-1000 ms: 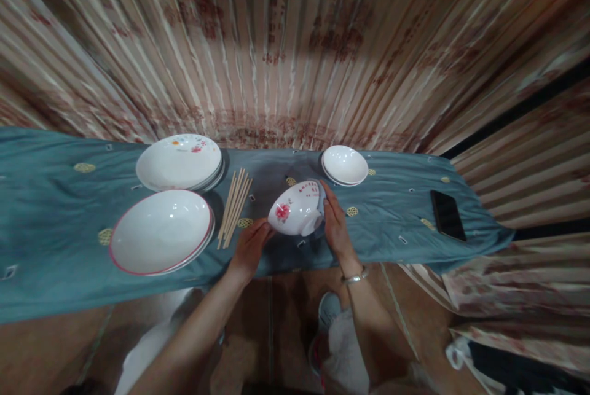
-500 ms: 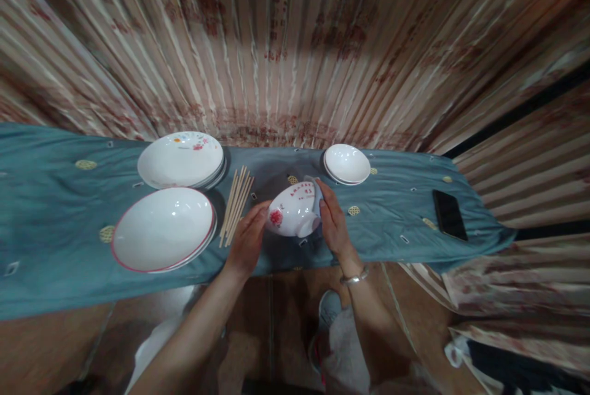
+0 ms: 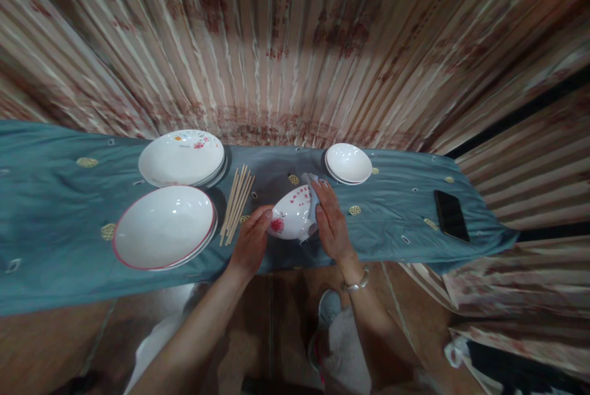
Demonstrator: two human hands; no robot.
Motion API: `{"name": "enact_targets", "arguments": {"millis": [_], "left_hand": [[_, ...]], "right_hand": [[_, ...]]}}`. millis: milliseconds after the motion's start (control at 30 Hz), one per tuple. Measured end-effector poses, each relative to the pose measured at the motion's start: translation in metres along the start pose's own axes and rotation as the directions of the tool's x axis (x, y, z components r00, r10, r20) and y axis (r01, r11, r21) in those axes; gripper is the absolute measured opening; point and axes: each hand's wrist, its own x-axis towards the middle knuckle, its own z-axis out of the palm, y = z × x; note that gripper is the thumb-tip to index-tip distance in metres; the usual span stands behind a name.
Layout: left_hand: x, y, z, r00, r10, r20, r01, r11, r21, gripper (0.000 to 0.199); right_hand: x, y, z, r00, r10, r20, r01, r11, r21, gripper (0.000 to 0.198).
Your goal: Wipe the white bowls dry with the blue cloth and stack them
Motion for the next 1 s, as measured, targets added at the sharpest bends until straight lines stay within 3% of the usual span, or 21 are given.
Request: {"name": "enact_targets", "arguments": {"millis": [467, 767, 1000], "left_hand": [[-0.002, 0.005, 0.006, 0.999, 0.033, 0.002, -0.033, 0.999, -0.015, 0.023], [0.001, 0.002, 0.004, 0.999, 0.028, 0.044, -0.025, 0.997, -0.071, 0.023], [0.001, -0.002, 0.002, 0.998, 0.031, 0.054, -0.029, 0.999, -0.032, 0.025]], "right_hand": [[-0.005, -0.032, 0.009, 0.977, -0.175, 0.119, 0.198, 0.954, -0.225, 0.055], [-0.013, -0.045, 0.016, 0.954, -0.168, 0.250, 0.244, 0.918, -0.314, 0.059], [-0.010, -0.039, 0.018, 0.972, -0.179, 0.152, 0.223, 0.904, -0.365, 0.054]]}}
